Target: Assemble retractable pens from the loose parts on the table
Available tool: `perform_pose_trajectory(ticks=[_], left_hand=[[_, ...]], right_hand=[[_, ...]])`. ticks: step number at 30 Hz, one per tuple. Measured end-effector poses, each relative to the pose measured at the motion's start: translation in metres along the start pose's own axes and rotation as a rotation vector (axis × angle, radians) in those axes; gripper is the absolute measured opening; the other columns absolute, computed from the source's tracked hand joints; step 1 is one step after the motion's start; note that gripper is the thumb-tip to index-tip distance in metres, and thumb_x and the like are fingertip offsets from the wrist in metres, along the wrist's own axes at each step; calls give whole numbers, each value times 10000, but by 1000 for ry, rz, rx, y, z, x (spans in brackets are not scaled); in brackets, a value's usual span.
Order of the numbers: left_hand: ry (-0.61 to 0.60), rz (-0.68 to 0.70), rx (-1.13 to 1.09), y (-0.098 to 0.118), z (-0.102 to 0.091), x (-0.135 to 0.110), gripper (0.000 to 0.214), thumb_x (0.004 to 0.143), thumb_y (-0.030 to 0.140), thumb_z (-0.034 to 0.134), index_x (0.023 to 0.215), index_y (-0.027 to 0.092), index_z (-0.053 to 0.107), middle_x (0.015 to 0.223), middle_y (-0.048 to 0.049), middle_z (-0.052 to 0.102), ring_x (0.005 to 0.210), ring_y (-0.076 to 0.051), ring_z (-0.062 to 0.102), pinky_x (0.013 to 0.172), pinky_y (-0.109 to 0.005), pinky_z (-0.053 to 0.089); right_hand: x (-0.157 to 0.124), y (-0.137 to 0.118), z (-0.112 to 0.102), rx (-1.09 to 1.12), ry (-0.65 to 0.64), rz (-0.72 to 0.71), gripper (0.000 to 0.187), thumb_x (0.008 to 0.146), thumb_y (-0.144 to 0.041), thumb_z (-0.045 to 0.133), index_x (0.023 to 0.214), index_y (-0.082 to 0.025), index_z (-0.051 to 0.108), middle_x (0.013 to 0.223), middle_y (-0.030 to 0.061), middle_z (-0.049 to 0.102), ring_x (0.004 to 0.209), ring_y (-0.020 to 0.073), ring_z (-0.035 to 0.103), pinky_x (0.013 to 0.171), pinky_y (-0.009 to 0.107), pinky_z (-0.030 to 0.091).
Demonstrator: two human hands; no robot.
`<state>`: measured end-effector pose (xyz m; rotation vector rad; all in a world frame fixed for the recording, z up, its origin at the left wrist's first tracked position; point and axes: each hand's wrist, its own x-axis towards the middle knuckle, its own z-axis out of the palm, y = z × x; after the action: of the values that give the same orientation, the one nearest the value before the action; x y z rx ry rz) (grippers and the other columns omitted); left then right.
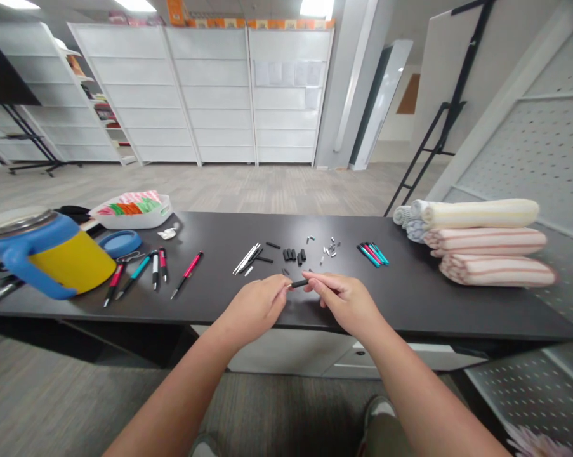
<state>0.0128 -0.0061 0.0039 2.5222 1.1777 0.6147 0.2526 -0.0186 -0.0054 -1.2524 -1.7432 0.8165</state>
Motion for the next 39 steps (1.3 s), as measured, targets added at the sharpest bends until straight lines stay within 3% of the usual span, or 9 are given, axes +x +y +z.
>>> perform_pose_trajectory(ticks=[4, 9, 15, 21, 25, 30, 39], left_hand=[[-2, -17, 10, 0, 0, 1, 298, 1083, 249, 379, 1228, 235, 639, 1141, -58, 756, 1002, -226, 722, 874, -343, 511], [9, -22, 14, 2, -1, 2, 292, 1066, 248, 390, 1209, 246, 644, 1066, -43, 759, 905, -210, 709, 778, -313, 476], [16, -55, -2, 4, -1, 1, 362, 1103, 463, 410, 1144, 246, 697, 962, -40, 764, 856, -210, 709, 723, -292, 435], [67, -8, -49, 0, 2, 2, 351, 1118, 397, 394, 1084, 215, 692, 995, -44, 755, 906, -199, 688, 790, -294, 440], [110, 4, -99, 0, 0, 1, 327, 1113, 335, 389, 1073, 184, 675, 1044, -69, 736, 948, -206, 663, 847, -312, 450], [117, -15, -151, 2, -5, -1, 312, 1106, 342, 400, 1028, 185, 658, 927, -44, 696, 852, -186, 631, 785, -299, 433], [184, -57, -199, -1, -6, -3, 346, 1106, 420, 420, 1034, 206, 682, 864, 5, 679, 758, -146, 591, 731, -267, 404]], right_hand=[[0, -1, 0, -14, -16, 3, 386, 1024, -482, 582, 1260, -275, 806, 1027, 44, 818, 613, 132, 618, 669, 297, 525], [1, -2, -1, -23, 1, 9, 365, 943, -519, 704, 1184, -274, 829, 961, 40, 813, 637, 150, 610, 639, 303, 486], [3, -9, -2, 40, 33, 49, 370, 894, -507, 763, 1130, -230, 828, 807, 23, 760, 617, 138, 606, 610, 284, 469], [7, -12, 15, 319, 138, 54, 484, 772, -549, 872, 1041, -179, 714, 835, 20, 725, 627, 122, 615, 609, 273, 506], [8, -18, 24, 228, 203, 22, 400, 802, -521, 862, 965, -189, 710, 702, -9, 667, 607, 126, 579, 570, 265, 445], [9, -23, 31, 200, 255, -9, 348, 826, -487, 847, 995, -194, 766, 796, 16, 729, 591, 113, 533, 551, 271, 419], [14, -24, 47, 331, 359, -18, 437, 816, -514, 847, 1113, -204, 765, 1014, 79, 781, 784, 167, 666, 698, 301, 553]])
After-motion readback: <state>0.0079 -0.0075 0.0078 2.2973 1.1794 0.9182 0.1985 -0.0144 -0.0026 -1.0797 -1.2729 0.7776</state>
